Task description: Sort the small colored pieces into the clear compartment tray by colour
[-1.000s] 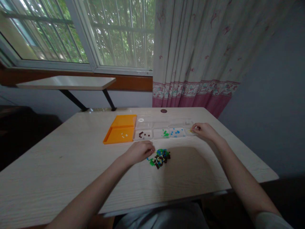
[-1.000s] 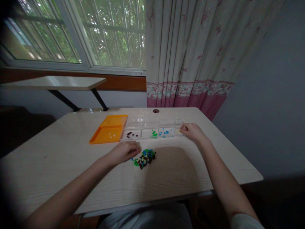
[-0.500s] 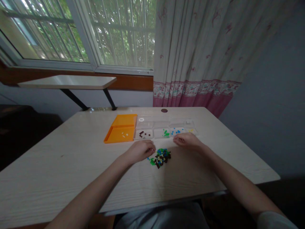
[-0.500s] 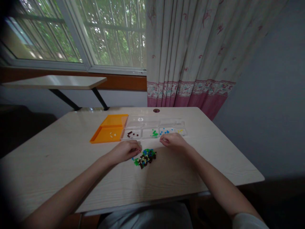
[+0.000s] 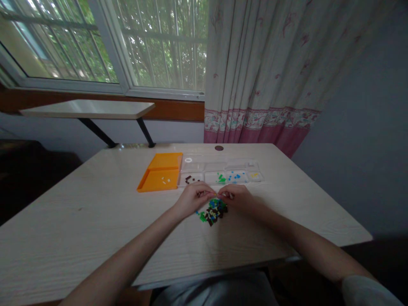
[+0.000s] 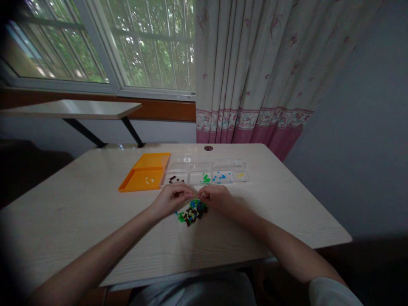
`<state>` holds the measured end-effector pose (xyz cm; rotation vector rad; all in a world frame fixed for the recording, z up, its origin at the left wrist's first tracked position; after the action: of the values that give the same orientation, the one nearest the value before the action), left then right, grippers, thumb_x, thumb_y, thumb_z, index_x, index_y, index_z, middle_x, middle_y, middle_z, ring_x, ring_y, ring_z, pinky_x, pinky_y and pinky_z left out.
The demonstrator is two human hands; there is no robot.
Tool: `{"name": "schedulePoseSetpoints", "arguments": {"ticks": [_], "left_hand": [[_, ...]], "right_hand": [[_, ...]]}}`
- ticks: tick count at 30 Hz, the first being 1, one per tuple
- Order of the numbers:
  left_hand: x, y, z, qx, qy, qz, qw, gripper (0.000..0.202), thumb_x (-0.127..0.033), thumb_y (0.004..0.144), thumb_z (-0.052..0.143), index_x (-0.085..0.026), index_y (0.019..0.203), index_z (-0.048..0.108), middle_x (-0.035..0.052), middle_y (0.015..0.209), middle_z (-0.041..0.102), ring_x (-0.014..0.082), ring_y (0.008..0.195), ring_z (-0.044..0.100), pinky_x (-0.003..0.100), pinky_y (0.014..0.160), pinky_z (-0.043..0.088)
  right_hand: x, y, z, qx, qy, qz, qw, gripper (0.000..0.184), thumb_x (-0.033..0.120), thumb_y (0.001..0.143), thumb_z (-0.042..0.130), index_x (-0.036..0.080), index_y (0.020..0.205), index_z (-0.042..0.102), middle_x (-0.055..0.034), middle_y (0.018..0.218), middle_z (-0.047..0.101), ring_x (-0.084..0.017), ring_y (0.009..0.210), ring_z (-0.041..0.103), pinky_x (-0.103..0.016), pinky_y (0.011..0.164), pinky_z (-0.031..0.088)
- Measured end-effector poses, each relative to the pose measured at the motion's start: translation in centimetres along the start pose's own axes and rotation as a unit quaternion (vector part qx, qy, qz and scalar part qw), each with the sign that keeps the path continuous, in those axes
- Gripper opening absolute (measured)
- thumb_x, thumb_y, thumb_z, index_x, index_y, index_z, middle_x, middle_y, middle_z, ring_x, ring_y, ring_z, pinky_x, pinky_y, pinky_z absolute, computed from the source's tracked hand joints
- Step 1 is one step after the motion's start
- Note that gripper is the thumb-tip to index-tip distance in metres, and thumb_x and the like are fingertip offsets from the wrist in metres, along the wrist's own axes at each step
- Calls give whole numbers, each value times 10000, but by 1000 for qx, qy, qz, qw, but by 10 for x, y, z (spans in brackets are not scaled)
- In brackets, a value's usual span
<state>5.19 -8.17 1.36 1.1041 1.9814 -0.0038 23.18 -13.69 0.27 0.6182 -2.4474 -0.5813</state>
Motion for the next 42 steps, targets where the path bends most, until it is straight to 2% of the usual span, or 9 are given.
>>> {"name": "schedulePoseSetpoints", "arguments": {"ticks": [8,14,23,30,33,36,42], "left_hand": [[0,1,6,-4,-36,-5,999,174,-282,791,575,-149,807,686,49,730,619,115,651,530,205,562,389],[0,0,5,-2,-24,3,1000,167,-274,797,566,-153,806,681,45,739,619,115,677,538,209,600,404],[-1,0,4,5,-7,7,1000,155,-288,786,584,-156,773,662,26,716,596,105,658,519,202,588,391],[-2,1,3,3,5,-5,1000,158,-298,783,583,-158,775,655,12,685,576,98,634,502,189,564,375],[0,1,1,15,23,-18,999,153,-288,785,571,-162,779,657,14,706,591,101,638,510,190,573,384],[4,0,2,57,51,-25,997,155,-289,778,567,-171,810,663,20,743,619,114,667,536,199,609,403],[5,-2,7,131,102,2,986,174,-286,788,545,-191,870,666,36,827,649,142,762,576,223,707,427]], "right_hand": [[8,1,1,-38,27,-7,999,160,326,789,573,186,734,628,1,616,607,-93,543,521,-187,532,394],[6,-1,4,-30,17,-9,999,106,286,778,577,196,762,630,1,634,614,-101,564,544,-191,542,403],[9,0,2,-10,22,-19,1000,83,250,773,570,195,787,630,5,644,619,-90,561,537,-181,534,391],[8,0,0,-17,33,-33,999,77,227,771,563,185,784,625,5,633,604,-90,568,534,-181,533,392],[4,2,-5,-51,22,-49,997,89,228,783,542,192,785,623,4,627,602,-90,561,537,-185,529,397],[0,4,-13,-115,-5,-66,991,105,233,794,524,199,779,623,-2,620,613,-92,551,550,-194,536,415],[-5,6,-29,-213,-54,-71,973,81,223,782,550,202,777,628,-6,603,638,-96,520,563,-202,524,442]]}}
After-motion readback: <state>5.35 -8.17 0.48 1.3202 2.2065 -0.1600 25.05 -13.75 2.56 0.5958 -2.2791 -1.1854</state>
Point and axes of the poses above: each hand's wrist, its own y-axis towards the middle knuckle, its own z-axis out of the palm, x = y × z, the point moved 2 cm from there along y, towards the middle knuckle
